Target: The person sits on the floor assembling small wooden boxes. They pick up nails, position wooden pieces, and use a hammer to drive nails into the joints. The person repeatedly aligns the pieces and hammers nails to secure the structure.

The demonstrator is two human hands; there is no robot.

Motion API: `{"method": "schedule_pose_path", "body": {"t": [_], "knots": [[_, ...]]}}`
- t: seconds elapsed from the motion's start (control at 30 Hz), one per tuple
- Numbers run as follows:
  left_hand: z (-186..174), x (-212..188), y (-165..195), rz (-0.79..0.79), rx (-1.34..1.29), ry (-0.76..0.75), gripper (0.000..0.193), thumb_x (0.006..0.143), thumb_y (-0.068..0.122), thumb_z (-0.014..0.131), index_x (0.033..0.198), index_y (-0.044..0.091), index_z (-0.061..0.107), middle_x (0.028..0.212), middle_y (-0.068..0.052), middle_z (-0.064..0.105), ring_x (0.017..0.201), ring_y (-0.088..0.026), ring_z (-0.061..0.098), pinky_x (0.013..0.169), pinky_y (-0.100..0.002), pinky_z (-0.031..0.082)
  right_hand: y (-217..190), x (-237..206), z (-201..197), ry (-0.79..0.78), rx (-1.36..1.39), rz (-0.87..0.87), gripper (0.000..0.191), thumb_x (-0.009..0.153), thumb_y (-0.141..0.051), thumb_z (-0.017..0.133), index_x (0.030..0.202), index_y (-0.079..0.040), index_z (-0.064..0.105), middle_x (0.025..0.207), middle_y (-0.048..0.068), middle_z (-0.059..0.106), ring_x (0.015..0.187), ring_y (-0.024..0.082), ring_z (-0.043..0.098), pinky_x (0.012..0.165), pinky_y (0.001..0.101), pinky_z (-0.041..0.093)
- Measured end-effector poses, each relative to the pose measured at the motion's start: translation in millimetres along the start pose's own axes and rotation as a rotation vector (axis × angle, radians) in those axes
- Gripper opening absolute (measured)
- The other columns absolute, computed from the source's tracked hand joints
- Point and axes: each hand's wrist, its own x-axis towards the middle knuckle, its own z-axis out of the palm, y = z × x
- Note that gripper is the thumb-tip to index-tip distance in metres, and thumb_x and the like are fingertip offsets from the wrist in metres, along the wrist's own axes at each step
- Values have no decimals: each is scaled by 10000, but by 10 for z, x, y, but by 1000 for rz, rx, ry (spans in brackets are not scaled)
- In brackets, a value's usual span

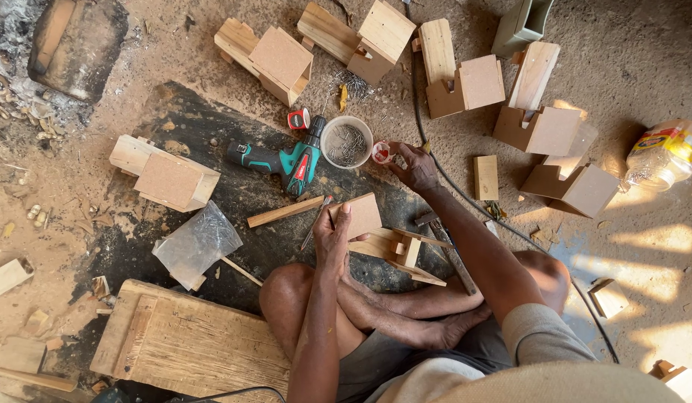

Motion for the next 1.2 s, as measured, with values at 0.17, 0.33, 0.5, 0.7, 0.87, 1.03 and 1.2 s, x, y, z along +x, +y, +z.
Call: {"method": "schedule_pose_path", "body": {"t": [0.17, 0.33, 0.5, 0.7, 0.87, 1.03, 1.2], "knots": [[-21, -7, -11, 3, -23, -8, 362, 981, 388, 642, 1083, 41, 640, 932, -127, 673, 809, -207, 748, 576, -339, 716, -21, 22, 23, -73, -80, 74, 581, 892, -399, 839, 1361, -164, 589, 1204, 106, 757, 1035, 276, 728, 1063, 492, 479], [-20, -32, 28, -14, 2, 11, 363, 968, 388, 640, 1082, 43, 642, 925, -128, 692, 792, -212, 752, 560, -338, 711, -88, 48, -31, -12, -17, 9, 692, 849, -323, 856, 1405, -127, 494, 1240, 126, 706, 1141, 302, 684, 1057, 487, 497], [-42, -73, 26, 22, -42, -25, 332, 963, 330, 686, 1104, 33, 639, 961, -137, 716, 804, -212, 758, 588, -325, 701, -232, -40, -320, -113, 644, 339, 604, 905, -174, 813, 1379, -118, 444, 1406, 115, 599, 1248, 223, 652, 1024, 397, 614], [-57, -140, -61, 147, 14, -42, 335, 894, 249, 779, 1132, 25, 707, 965, -121, 765, 808, -194, 778, 655, -315, 703, -604, -496, -910, -169, 1215, 444, 629, 958, -89, 726, 1501, -163, 418, 1247, 145, 710, 989, 178, 657, 875, 309, 612], [9, -356, -138, 496, 380, -6, 273, 911, 186, 809, 1153, 64, 776, 971, -107, 733, 776, -197, 686, 619, -285, 610, -1101, -1093, -1388, -146, 784, 153, 754, 920, -128, 764, 1549, -208, 355, 1176, 110, 743, 774, 109, 693, 607, 272, 607], [203, -799, -177, 905, 330, -106, 287, 917, 86, 819, 1192, 123, 746, 1141, -76, 710, 1036, -191, 740, 815, -277, 695, -1669, -1674, -1706, 3, 341, -123, 852, 932, -239, 797, 1621, -217, 297, 1164, 102, 737, 813, 154, 739, 631, 291, 644], [404, -1347, -126, 1107, 420, -74, 396, 872, 13, 836, 1238, 118, 726, 1177, -66, 712, 1132, -241, 718, 971, -332, 658, -2008, -2103, -2003, 2, 24, -111, 775, 882, -322, 832, 1550, -218, 451, 1022, 84, 733, 758, 209, 729, 628, 357, 611]]}}
